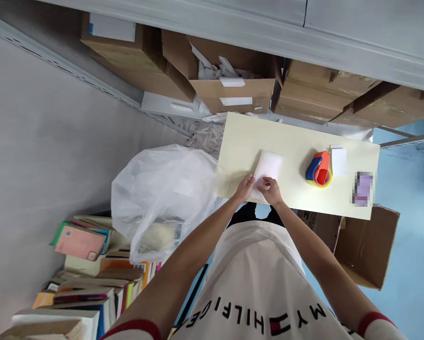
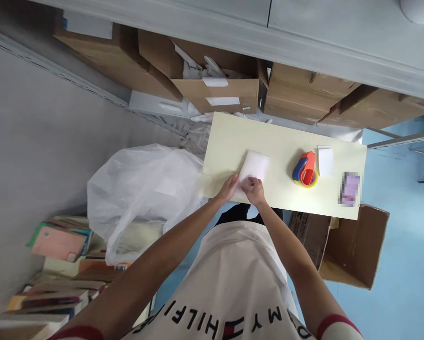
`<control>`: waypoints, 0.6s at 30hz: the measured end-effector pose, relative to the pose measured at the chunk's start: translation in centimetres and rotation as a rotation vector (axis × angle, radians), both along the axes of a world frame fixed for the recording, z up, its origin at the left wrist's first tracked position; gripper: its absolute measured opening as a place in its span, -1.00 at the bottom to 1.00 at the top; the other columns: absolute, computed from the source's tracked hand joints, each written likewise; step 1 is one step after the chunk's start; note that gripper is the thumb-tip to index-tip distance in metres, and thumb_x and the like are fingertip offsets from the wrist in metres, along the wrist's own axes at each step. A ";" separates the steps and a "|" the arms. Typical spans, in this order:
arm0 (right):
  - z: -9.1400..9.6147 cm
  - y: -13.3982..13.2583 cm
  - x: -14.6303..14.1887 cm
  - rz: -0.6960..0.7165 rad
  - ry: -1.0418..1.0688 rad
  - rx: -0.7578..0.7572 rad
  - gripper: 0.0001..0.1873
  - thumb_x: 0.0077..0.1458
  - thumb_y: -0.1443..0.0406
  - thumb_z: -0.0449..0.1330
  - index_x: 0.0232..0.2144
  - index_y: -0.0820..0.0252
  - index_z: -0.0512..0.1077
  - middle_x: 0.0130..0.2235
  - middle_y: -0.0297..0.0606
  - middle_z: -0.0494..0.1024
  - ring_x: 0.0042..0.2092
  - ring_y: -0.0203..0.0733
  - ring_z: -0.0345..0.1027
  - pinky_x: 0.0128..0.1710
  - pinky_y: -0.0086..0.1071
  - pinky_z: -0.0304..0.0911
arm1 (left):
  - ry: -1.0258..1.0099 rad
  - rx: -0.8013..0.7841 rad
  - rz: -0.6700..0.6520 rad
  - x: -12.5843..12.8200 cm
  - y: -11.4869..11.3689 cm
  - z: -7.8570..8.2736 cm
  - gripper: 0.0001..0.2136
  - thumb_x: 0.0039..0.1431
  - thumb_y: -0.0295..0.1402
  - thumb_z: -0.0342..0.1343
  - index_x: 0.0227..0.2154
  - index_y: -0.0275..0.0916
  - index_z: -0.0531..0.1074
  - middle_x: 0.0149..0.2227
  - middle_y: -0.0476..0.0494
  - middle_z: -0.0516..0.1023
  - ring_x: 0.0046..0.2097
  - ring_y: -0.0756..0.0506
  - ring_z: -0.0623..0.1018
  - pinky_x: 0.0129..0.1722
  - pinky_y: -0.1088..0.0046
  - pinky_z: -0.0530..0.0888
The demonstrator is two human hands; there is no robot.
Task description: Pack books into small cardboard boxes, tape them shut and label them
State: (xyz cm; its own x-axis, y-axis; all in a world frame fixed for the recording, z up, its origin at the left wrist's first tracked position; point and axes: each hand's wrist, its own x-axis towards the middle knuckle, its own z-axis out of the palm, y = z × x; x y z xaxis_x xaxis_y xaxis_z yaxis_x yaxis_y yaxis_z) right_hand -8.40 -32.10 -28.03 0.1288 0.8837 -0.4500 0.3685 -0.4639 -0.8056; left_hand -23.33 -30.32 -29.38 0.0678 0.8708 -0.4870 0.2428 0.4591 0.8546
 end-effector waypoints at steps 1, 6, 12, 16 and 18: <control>-0.3 -0.6 0.3 -0.009 -0.044 0.012 -0.49 -0.13 0.10 0.30 -0.09 0.12 0.40 -0.04 -0.11 0.40 -0.07 -0.03 0.36 -0.07 -0.08 0.36 | 0.020 -0.006 0.014 -0.3 0.0 -0.2 -0.77 0.25 -0.25 0.02 -0.15 -0.27 0.44 -0.12 -0.26 0.54 -0.01 -0.27 0.52 0.02 0.14 0.43; -1.3 -3.4 2.6 -0.109 -0.136 -0.075 -0.33 -0.09 0.08 0.27 0.09 0.09 0.31 0.08 -0.04 0.30 0.04 0.05 0.32 -0.02 -0.05 0.36 | 0.115 0.026 0.009 -0.4 -1.3 -0.7 -0.72 0.18 -0.23 0.09 -0.10 -0.25 0.45 -0.02 -0.28 0.48 0.08 -0.27 0.45 0.15 0.13 0.34; -1.6 -2.7 2.1 -0.123 -0.006 -0.162 -0.33 -0.17 0.11 0.29 0.05 0.12 0.35 0.07 -0.06 0.31 0.02 0.06 0.34 -0.04 -0.05 0.40 | 0.221 0.075 -0.048 -0.1 -3.6 -0.9 -0.62 0.20 -0.24 0.05 0.04 -0.28 0.37 0.04 -0.33 0.44 0.09 -0.24 0.44 0.13 0.12 0.37; -1.6 -0.3 0.8 -0.085 0.007 -0.136 -0.32 -0.17 0.16 0.29 0.07 0.08 0.34 0.07 -0.10 0.28 0.02 0.03 0.32 -0.05 -0.08 0.43 | 0.192 0.044 0.021 -0.6 -3.0 -1.0 -0.58 0.20 -0.25 0.05 0.10 -0.28 0.32 0.10 -0.35 0.38 0.10 -0.23 0.44 0.10 0.15 0.40; -1.6 1.3 -0.1 -0.056 0.019 -0.124 -0.31 -0.17 0.18 0.28 0.09 0.08 0.34 0.06 -0.10 0.27 0.02 0.02 0.32 -0.04 -0.09 0.44 | 0.181 0.044 0.076 -1.1 -2.1 -1.2 -0.56 0.19 -0.26 0.07 0.11 -0.27 0.31 0.11 -0.34 0.38 0.11 -0.23 0.44 0.12 0.16 0.39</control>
